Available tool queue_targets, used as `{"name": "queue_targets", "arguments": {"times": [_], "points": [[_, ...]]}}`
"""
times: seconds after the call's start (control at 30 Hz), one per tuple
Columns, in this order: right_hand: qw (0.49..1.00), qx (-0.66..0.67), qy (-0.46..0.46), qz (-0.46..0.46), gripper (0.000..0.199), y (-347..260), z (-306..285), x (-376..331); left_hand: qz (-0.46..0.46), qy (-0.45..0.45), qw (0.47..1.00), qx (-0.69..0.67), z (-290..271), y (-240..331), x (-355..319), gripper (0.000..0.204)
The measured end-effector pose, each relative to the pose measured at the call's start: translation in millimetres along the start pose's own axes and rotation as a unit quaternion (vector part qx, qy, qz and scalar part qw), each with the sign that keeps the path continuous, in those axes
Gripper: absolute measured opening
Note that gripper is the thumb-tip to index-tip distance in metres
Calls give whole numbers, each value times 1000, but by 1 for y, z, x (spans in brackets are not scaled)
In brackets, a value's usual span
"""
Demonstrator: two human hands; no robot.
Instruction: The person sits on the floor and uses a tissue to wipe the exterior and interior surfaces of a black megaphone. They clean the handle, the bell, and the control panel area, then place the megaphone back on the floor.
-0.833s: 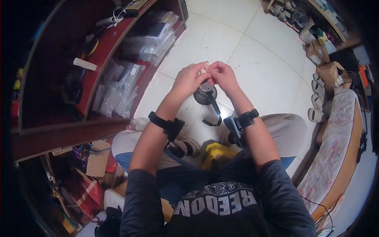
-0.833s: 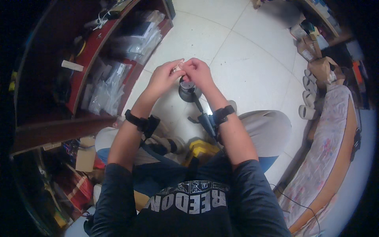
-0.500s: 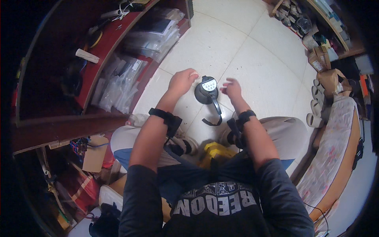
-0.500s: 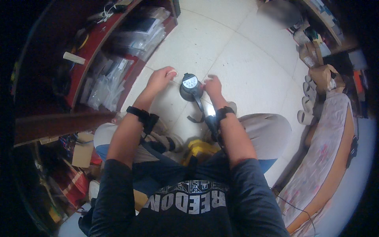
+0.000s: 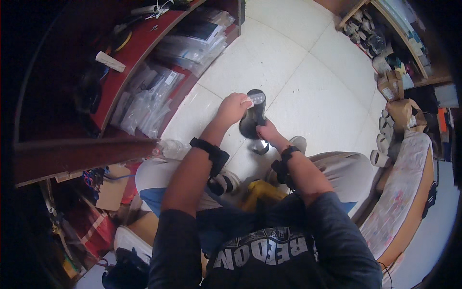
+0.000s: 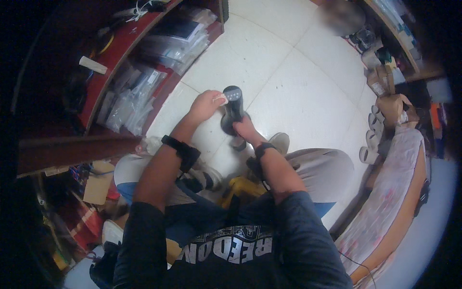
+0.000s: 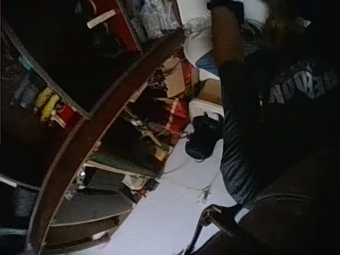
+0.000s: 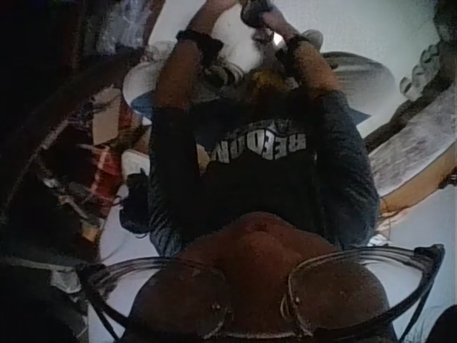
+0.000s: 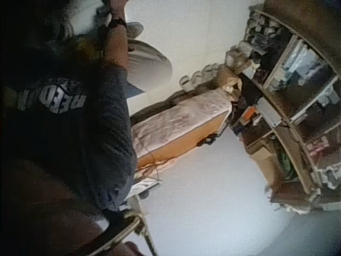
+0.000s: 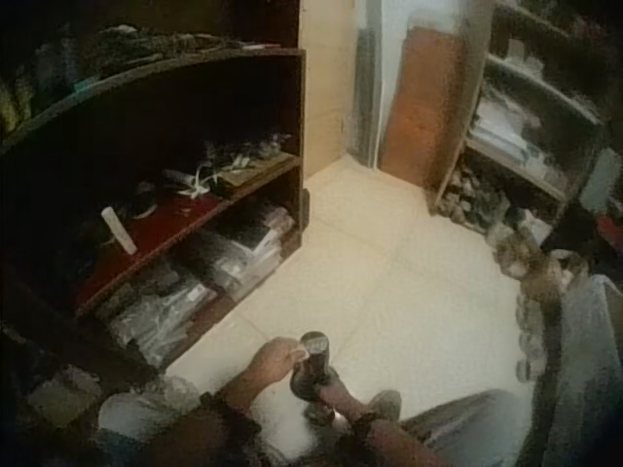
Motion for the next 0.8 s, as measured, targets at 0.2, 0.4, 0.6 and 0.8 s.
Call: {"name": "queue_targets", "arguments": {"times": [0.2, 0.4, 0.6, 0.8], "points": [[963, 256, -67, 52, 16, -80, 8, -30, -19, 76, 992, -94, -65, 38, 6, 29], [953, 279, -111, 39, 44, -204, -4, -116, 94, 172, 978, -76, -131, 100, -14, 28], [927, 342, -151, 38, 59, -241, -26, -188, 147, 155, 974, -78, -127, 173, -48, 25], [915, 376, -137, 45, 59, -223, -36, -192, 182, 166, 967, -71, -109, 188, -62, 21]]}}
Point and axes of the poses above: each hand's wrist, its own x-axis towards the middle knuckle, its own z-axis out of the palm, y = z × x, the point moved 10 cm from there along x, towards the middle knuckle, and after that the axes turned 10 degrees about -z, right-handed, at the moved point
